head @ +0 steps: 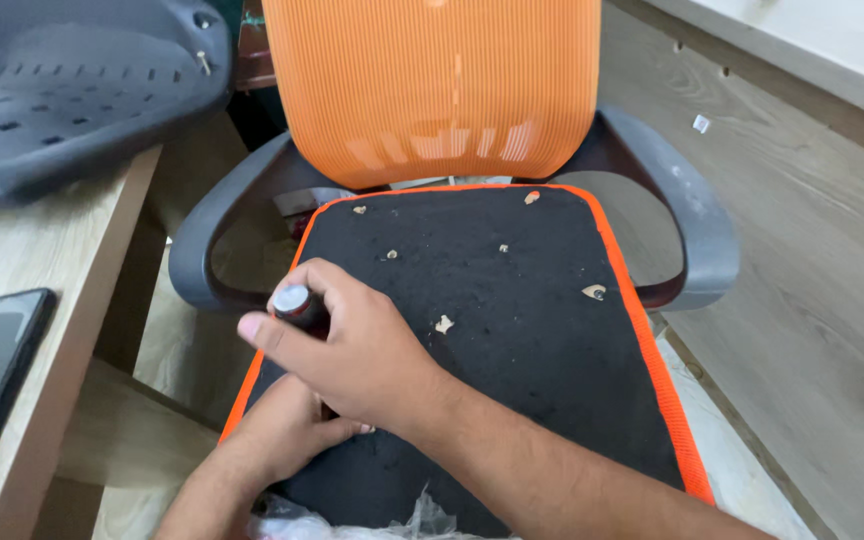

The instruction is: The person uses a screwdriver to remove screws from the underside of an orange office chair seat. They unscrew several fasteners one by one and place them on the seat surface.

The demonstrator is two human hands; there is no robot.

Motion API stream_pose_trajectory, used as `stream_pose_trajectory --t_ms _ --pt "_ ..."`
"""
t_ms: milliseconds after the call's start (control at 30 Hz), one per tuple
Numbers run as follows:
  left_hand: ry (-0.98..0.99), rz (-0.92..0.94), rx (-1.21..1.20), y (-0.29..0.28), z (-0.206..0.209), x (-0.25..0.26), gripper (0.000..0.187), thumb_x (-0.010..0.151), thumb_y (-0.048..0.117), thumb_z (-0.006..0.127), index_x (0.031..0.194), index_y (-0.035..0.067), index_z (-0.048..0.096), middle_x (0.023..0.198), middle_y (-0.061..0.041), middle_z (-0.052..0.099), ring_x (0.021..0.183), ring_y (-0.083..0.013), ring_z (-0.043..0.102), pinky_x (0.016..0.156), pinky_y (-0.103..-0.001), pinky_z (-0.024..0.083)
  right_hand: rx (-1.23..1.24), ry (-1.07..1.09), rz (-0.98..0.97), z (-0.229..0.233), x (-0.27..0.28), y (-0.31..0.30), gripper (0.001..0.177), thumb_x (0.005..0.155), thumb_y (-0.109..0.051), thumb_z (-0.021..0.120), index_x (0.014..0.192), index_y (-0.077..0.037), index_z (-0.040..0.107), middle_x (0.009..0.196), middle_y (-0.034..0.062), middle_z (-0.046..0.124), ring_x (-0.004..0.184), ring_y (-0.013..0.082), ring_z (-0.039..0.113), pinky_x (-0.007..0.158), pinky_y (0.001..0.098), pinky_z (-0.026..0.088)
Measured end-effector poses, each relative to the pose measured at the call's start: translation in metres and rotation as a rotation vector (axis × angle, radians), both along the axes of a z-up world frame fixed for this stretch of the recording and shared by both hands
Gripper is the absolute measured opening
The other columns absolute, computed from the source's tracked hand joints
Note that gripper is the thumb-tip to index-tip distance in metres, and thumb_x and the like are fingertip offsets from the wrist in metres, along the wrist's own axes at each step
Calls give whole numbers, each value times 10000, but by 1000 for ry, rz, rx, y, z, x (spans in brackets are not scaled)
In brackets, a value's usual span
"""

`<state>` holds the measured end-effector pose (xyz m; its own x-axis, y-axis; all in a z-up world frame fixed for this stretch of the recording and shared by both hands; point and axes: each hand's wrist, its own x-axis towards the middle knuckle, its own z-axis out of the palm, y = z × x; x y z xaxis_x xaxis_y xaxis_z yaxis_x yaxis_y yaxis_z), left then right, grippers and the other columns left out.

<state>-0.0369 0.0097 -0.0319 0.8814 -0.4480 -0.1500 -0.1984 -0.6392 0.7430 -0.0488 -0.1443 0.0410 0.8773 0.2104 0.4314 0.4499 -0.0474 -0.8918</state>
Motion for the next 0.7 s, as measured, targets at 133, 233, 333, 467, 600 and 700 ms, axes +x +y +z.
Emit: stream_pose_trajectory --t_ms 133,233,333,467,600,700 --pt "52 22 -188 -4 3 -3 412 791 83 702 1198 61 641 1133 -64 735 1103 -197 691 910 -357 557 171 55 -10 -18 -2 16 285 944 -217 681 751 -37 574 646 -24 515 645 56 462 575 270 442" --pt "-45 7 -196 -7 3 -6 532 751 83 726 1268 66 601 1160 -66 703 1141 -197 669 922 -363 535 194 94 187 -20 7 14 295 923 -195 663 697 -43 551 625 -42 474 641 47 420 555 265 397" --pt "0 26 108 -4 2 -10 488 751 159 817 1217 99 686 1127 -57 744 1143 -205 667 977 -355 503 203 318 582 -16 20 10 366 934 -173 638 633 -51 469 560 -27 428 536 65 358 497 262 301" --pt "-91 54 5 0 -7 -13 418 749 147 791 1142 53 684 1101 -89 766 1114 -223 714 940 -359 549 202 293 491 -16 21 13 240 884 -162 634 711 -72 494 655 -33 476 617 64 419 551 261 368" --pt "-129 81 -101 -1 -12 -13 407 761 100 724 1160 40 669 1085 -104 773 1107 -234 733 905 -377 568 277 133 321 -15 10 18 182 865 -139 669 840 -101 492 784 -49 464 745 39 422 624 236 393" --pt "-131 83 -117 -1 -11 -15 356 806 116 707 1154 41 684 1092 -104 780 1123 -236 735 900 -387 568 283 70 60 -13 1 20 279 920 -216 750 836 -100 510 781 -31 494 740 43 452 638 231 436"
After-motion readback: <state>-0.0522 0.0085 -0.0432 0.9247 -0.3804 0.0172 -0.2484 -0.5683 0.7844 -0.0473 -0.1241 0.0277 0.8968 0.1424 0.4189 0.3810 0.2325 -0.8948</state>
